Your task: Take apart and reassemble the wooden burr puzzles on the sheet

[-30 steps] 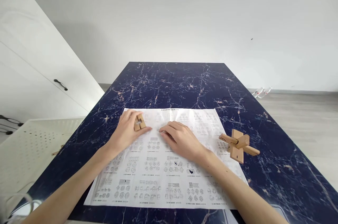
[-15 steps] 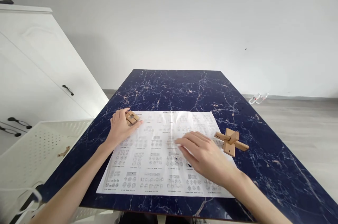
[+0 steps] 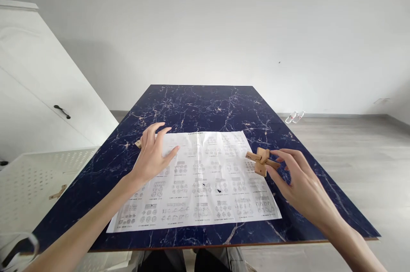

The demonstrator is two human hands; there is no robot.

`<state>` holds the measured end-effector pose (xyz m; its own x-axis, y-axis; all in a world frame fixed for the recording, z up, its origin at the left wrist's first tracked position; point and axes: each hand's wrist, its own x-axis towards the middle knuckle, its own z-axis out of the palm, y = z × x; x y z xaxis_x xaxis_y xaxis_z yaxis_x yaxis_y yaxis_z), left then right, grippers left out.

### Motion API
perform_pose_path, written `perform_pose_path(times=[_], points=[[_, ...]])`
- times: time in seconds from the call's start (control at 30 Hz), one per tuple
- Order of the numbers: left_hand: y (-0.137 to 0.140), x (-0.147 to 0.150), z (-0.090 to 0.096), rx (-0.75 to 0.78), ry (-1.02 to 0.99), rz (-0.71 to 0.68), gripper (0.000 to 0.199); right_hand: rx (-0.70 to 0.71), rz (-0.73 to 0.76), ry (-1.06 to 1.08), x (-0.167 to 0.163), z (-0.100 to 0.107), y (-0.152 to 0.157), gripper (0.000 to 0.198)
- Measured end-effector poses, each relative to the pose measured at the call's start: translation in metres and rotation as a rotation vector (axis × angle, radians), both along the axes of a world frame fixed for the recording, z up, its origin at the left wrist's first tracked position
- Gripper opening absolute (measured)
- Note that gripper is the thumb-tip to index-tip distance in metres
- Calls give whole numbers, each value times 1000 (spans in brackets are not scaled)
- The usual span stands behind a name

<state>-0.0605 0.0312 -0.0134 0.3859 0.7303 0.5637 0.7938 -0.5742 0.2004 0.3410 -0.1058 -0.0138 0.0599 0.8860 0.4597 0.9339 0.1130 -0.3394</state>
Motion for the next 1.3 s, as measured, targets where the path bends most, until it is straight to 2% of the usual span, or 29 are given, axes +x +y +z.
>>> perform_pose_path(times=[0.2, 0.3, 0.4, 0.47, 0.6, 0.73, 0.83, 0.93, 1.0, 1.13, 1.3], points=[[-5, 24, -5, -172, 93, -225, 37, -117, -91, 38, -14, -6, 8, 58], [-5, 26, -10, -233, 120, -302, 31, -174, -91, 69, -15, -5, 13, 51], [-4, 24, -13, -283, 100, -314, 28, -255, -51, 106, -14, -6, 17, 39], [-3, 22, -13, -315, 66, -306, 27, -244, -41, 111, -15, -7, 21, 37], [-4, 21, -10, -355, -24, -323, 24, -101, 1, 129, -29, -4, 30, 36], [-7, 21, -3, -572, -214, -349, 38, -36, 168, 215, -64, 6, 46, 34], [-10, 20, 0, -719, -341, -378, 67, -27, 310, 263, -97, 11, 62, 34], [-10, 17, 0, -802, -453, -445, 100, -87, 460, 337, -127, 11, 78, 30], [-9, 15, 0, -857, -526, -468, 111, -117, 545, 394, -140, 9, 88, 30], [-9, 13, 3, -876, -593, -398, 98, -140, 621, 482, -152, 1, 101, 30], [-9, 18, 7, -744, -566, -372, 81, -117, 611, 498, -154, -9, 101, 26]])
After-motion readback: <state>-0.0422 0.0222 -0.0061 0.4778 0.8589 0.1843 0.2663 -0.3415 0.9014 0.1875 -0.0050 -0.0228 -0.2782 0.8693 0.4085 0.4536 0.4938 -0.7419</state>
